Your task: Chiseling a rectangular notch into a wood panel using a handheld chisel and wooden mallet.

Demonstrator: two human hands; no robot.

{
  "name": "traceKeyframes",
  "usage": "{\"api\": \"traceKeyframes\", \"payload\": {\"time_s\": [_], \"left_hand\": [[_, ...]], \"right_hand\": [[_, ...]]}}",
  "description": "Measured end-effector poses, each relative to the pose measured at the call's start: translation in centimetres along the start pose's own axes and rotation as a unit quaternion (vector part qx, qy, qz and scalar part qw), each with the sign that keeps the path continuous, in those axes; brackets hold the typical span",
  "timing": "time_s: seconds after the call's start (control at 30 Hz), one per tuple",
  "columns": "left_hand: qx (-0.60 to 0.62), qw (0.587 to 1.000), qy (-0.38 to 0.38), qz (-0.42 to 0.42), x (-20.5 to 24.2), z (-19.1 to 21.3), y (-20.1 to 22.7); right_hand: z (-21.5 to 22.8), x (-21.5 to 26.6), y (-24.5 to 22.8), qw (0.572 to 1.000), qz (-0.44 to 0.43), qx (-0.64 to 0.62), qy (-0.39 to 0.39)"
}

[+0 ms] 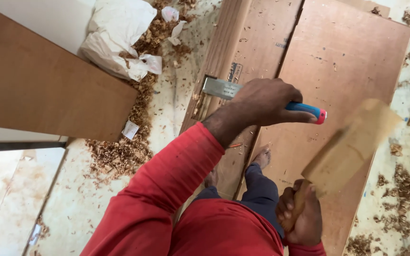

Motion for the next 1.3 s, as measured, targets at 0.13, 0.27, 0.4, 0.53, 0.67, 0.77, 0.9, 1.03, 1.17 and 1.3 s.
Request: {"api": "traceKeyframes", "payload": {"time_s": [0.13,0.27,0.4,0.53,0.67,0.77,0.9,1.03,1.17,1.3], "left_hand": [[-0.070,0.997,-0.029,-0.025,1.2,-1.3,1.9],[-0.019,0.999,-0.011,-0.044,1.3,-1.4,2.1],[0.012,0.999,-0.024,-0.021,1.3,-1.2,2.3],[0.010,0.999,-0.012,-0.038,0.9,-0.6,2.3],[0.009,1.000,-0.024,-0.018,0.4,-0.5,1.9],[0.018,0.999,-0.003,-0.037,0.0,-0.2,1.7],[0.016,1.000,-0.023,-0.006,-0.2,-0.5,1.0],[-0.001,1.000,-0.008,-0.025,0.0,-0.4,0.7],[-0.007,1.000,-0.014,0.007,-0.4,-0.7,-0.2],[-0.006,1.000,-0.003,0.008,0.2,-0.6,-0.5]], "right_hand": [[-1.1,0.1,0.5,1.000,-0.016,-0.007,0.001],[-1.1,0.6,-1.2,0.999,-0.005,0.005,0.031],[0.8,0.5,-2.3,0.998,0.034,0.007,0.052],[1.5,1.0,-3.4,0.996,0.065,-0.013,0.067],[1.4,1.2,-3.7,0.993,0.083,-0.023,0.081],[0.7,1.1,-3.6,0.995,0.085,-0.022,0.047],[-0.5,1.1,-2.3,1.000,0.020,0.011,0.018],[-1.1,1.4,-1.7,1.000,-0.004,0.015,0.024],[0.4,0.8,-1.6,0.998,-0.005,0.061,0.034],[0.3,0.5,-1.2,1.000,-0.015,0.027,0.004]]}}
Point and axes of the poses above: each hand's wrist, its own x-axis away from the middle knuckle, its own z-axis out of the back of the hand, y = z × x, the point moved 10 cm from there along -x, towards the middle knuckle, and after that the axes turned 9 degrees about x, right-handed, at the moved point
